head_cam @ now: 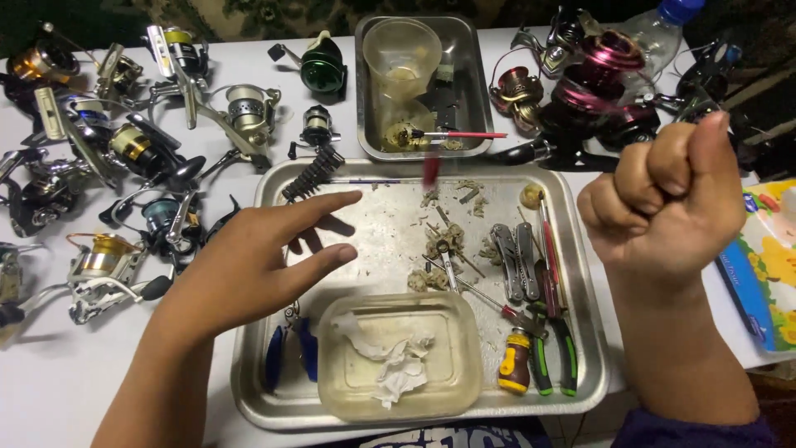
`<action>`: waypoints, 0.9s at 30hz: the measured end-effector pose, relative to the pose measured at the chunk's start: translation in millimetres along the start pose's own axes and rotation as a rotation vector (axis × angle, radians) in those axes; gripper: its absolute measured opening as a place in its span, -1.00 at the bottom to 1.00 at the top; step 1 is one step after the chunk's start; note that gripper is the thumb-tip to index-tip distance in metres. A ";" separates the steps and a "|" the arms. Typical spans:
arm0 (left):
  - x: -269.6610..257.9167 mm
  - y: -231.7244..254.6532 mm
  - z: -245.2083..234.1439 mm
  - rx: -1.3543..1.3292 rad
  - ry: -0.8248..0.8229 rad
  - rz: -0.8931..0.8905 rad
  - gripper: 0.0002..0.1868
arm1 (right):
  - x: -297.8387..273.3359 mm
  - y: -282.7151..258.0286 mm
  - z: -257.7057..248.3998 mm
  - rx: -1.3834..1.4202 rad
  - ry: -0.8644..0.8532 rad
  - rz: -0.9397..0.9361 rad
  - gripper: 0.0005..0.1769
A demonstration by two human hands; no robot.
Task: The person cleans a fishing reel by wiping it with a white cloth and using a small brush to scrub the spool and handle. The person rotates the reel to access different parts and wipes the components repeatedly. The person places the cleaned reel on the table among other reels.
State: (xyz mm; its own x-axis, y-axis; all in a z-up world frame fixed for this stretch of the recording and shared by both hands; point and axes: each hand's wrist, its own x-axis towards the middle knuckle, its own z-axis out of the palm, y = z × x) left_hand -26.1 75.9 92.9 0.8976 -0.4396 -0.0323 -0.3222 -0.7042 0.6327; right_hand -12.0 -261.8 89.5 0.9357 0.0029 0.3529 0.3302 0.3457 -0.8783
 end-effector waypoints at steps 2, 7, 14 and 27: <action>-2.9 -4.9 3.2 0.018 0.012 -0.003 -0.43 | 2.8 1.2 -1.1 0.011 0.002 0.026 -0.47; -10.3 -16.3 11.8 0.024 0.059 0.054 -0.47 | 11.5 15.8 -12.5 0.116 -0.136 0.017 -0.50; -17.9 -23.8 23.3 -0.016 0.178 0.130 -0.64 | 17.4 34.9 -17.3 0.307 -0.179 0.119 -0.50; 25.4 10.5 69.7 -0.034 0.193 0.425 -0.50 | 10.7 54.8 16.1 0.179 -0.069 0.197 -0.45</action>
State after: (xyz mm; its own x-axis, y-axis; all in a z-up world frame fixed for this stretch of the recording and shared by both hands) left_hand -27.6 18.5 44.8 0.7285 -0.5712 0.3782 -0.6666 -0.4639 0.5835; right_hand 14.1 -227.7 50.4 0.9669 0.1482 0.2076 0.1098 0.4926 -0.8633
